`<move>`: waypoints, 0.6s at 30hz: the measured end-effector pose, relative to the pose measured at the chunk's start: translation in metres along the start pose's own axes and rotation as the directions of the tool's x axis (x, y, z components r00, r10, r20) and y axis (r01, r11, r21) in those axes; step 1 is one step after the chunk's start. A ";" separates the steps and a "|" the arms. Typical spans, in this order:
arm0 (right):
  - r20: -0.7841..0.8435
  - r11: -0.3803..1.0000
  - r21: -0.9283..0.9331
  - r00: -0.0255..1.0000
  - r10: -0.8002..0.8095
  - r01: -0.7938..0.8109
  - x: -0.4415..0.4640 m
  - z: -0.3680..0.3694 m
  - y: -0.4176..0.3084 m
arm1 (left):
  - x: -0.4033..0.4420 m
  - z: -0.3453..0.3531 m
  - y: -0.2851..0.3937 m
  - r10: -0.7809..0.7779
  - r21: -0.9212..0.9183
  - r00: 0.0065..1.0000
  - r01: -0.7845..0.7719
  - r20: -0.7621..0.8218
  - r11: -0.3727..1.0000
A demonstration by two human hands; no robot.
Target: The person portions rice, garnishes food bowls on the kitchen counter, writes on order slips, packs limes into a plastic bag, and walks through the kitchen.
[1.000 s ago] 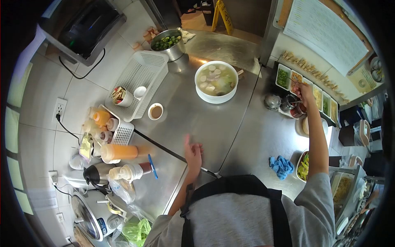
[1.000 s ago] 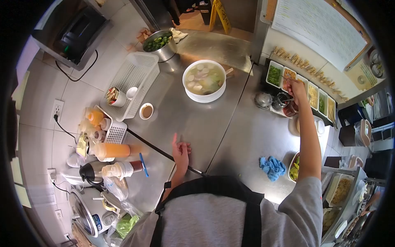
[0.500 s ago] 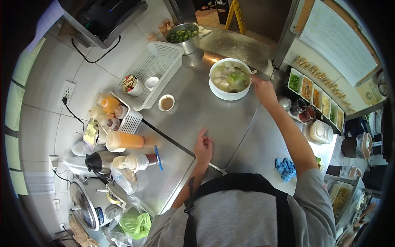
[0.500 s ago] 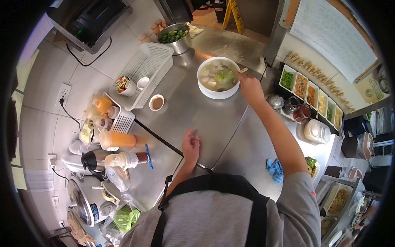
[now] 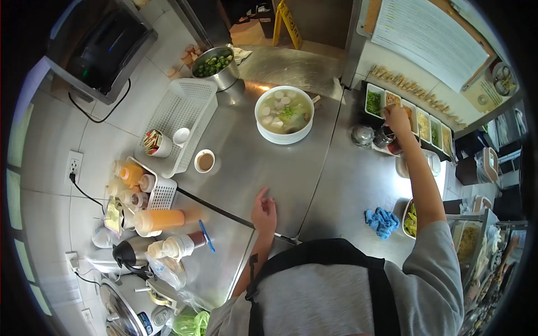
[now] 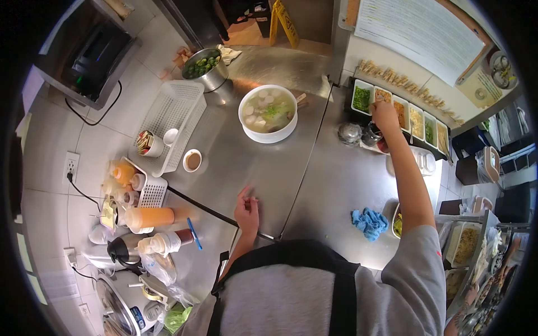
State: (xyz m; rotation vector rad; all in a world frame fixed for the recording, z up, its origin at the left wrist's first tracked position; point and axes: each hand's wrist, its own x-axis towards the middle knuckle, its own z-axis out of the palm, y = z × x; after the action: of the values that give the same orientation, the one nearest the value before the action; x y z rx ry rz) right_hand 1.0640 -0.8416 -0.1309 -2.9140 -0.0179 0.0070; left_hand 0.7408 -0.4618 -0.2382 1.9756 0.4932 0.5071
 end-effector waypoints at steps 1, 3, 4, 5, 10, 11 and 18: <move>0.105 1.000 0.012 0.995 0.000 -0.001 0.001 0.002 -0.002 | 0.000 0.000 -0.001 -0.009 -0.004 1.000 0.009 -0.001 1.000; -0.047 0.995 -0.042 0.995 0.093 -0.095 0.004 0.002 -0.002 | 0.001 0.000 -0.003 -0.013 -0.009 1.000 0.012 -0.007 1.000; -0.133 0.992 -0.055 0.986 0.105 -0.113 0.006 0.003 0.004 | 0.000 0.000 -0.001 -0.009 -0.011 1.000 0.008 -0.010 1.000; -0.219 0.989 -0.069 0.969 0.115 -0.133 0.009 0.007 0.015 | 0.000 0.000 0.001 -0.006 -0.014 1.000 0.005 -0.013 1.000; -0.117 0.999 0.032 0.993 -0.004 0.008 0.017 0.025 0.069 | 0.001 0.002 0.001 -0.018 0.027 1.000 0.018 0.012 0.999; -0.146 0.998 0.067 0.989 0.006 0.004 0.019 0.030 0.073 | 0.001 0.002 0.000 -0.021 0.029 1.000 0.020 0.013 0.999; -0.169 0.993 0.080 0.980 0.104 -0.092 0.018 0.024 0.084 | 0.000 0.002 0.003 -0.009 0.031 1.000 0.009 -0.015 0.999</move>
State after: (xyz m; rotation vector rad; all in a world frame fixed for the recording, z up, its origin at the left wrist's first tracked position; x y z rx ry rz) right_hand 1.0831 -0.9176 -0.1736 -2.8299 0.1522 -0.2239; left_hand 0.7422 -0.4648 -0.2363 1.9992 0.5221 0.5121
